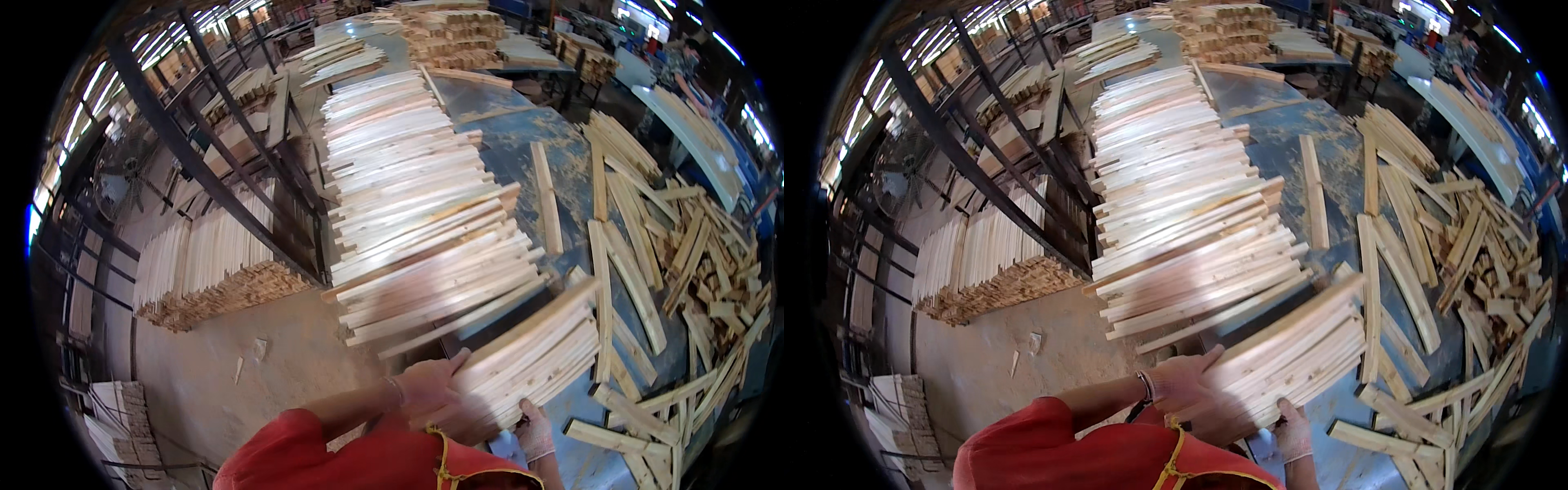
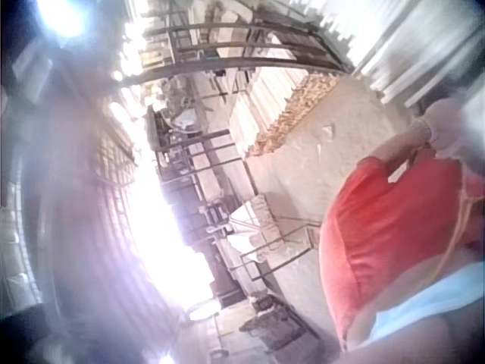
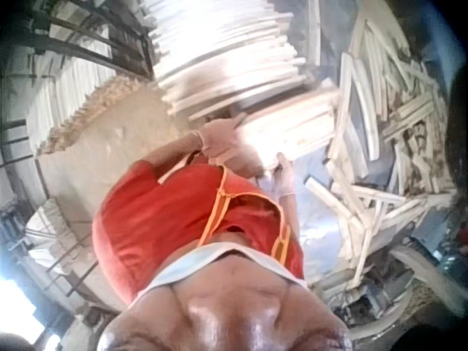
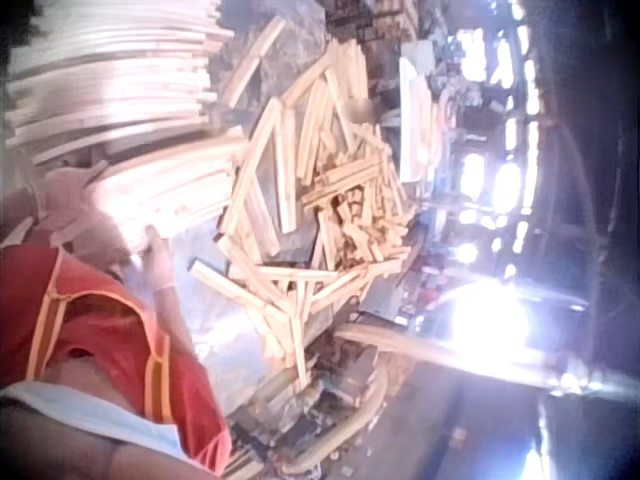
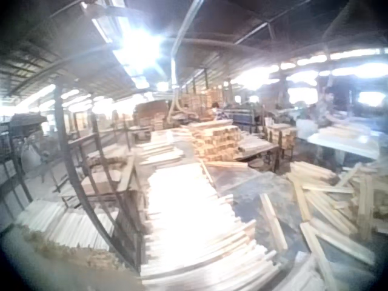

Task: The person picks up individual wooden planks from a scattered pile on a metal table and arranges them into a neat, vertical stack. The person handles the planks one by one, aligning them carefully to form a growing pile of organized lumber.

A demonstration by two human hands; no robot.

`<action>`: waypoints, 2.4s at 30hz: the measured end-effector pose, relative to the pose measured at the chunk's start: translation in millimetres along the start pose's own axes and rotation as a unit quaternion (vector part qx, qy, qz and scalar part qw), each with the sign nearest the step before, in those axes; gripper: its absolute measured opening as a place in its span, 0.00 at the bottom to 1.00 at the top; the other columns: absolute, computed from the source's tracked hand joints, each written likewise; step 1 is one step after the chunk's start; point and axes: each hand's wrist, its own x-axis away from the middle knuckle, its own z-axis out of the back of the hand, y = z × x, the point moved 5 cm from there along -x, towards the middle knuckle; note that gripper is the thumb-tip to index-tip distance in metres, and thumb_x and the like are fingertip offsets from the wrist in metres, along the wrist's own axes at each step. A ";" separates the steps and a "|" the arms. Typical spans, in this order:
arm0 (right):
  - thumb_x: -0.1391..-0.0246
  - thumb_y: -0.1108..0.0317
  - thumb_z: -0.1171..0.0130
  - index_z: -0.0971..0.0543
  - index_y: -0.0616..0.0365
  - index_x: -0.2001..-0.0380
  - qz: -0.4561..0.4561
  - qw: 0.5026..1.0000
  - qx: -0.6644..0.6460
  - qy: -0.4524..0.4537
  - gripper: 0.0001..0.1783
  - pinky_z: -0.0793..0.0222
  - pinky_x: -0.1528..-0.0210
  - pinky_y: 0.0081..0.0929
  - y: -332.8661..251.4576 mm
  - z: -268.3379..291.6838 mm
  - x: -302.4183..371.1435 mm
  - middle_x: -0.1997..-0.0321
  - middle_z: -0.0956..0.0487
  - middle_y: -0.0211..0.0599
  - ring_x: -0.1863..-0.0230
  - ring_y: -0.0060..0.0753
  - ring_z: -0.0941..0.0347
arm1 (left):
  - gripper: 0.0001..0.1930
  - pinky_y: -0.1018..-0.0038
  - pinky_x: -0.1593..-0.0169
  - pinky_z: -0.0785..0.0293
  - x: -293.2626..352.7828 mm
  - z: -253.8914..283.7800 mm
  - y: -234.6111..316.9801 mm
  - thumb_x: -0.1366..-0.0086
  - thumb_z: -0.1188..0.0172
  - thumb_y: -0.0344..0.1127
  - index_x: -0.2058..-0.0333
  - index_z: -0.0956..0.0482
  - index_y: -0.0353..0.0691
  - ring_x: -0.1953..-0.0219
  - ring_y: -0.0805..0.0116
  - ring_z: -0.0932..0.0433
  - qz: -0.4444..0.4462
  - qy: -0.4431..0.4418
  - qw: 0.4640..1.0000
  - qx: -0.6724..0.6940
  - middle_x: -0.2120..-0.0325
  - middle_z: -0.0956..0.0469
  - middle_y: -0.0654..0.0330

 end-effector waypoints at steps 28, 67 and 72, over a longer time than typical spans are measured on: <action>0.38 0.63 0.27 0.43 0.61 0.20 -0.055 0.966 0.001 -0.251 0.51 0.26 0.26 0.42 -70.7 -544.2 -306.0 0.21 0.36 0.62 0.26 0.58 0.31 | 0.34 0.51 0.45 0.20 -185.5 563.3 -296.9 0.43 0.29 0.61 0.53 0.13 0.32 0.49 0.39 0.17 0.087 0.260 0.909 -0.314 0.51 0.15 0.41; 0.47 0.58 0.30 0.35 0.55 0.24 0.154 0.736 0.417 0.511 0.48 0.30 0.30 0.47 -137.2 83.9 -35.9 0.33 0.23 0.55 0.33 0.62 0.27 | 0.42 0.58 0.39 0.23 -131.1 -16.5 -33.9 0.38 0.43 0.30 0.23 0.38 0.42 0.42 0.47 0.19 -0.028 -0.018 0.979 0.200 0.40 0.21 0.43; 0.44 0.65 0.32 0.47 0.64 0.19 0.194 0.914 0.159 0.319 0.55 0.25 0.35 0.35 -44.5 -63.4 -38.1 0.35 0.21 0.57 0.41 0.45 0.20 | 0.32 0.56 0.51 0.21 -61.1 20.4 -30.7 0.36 0.47 0.31 0.32 0.30 0.28 0.58 0.47 0.18 -0.015 -0.026 0.993 0.112 0.53 0.19 0.43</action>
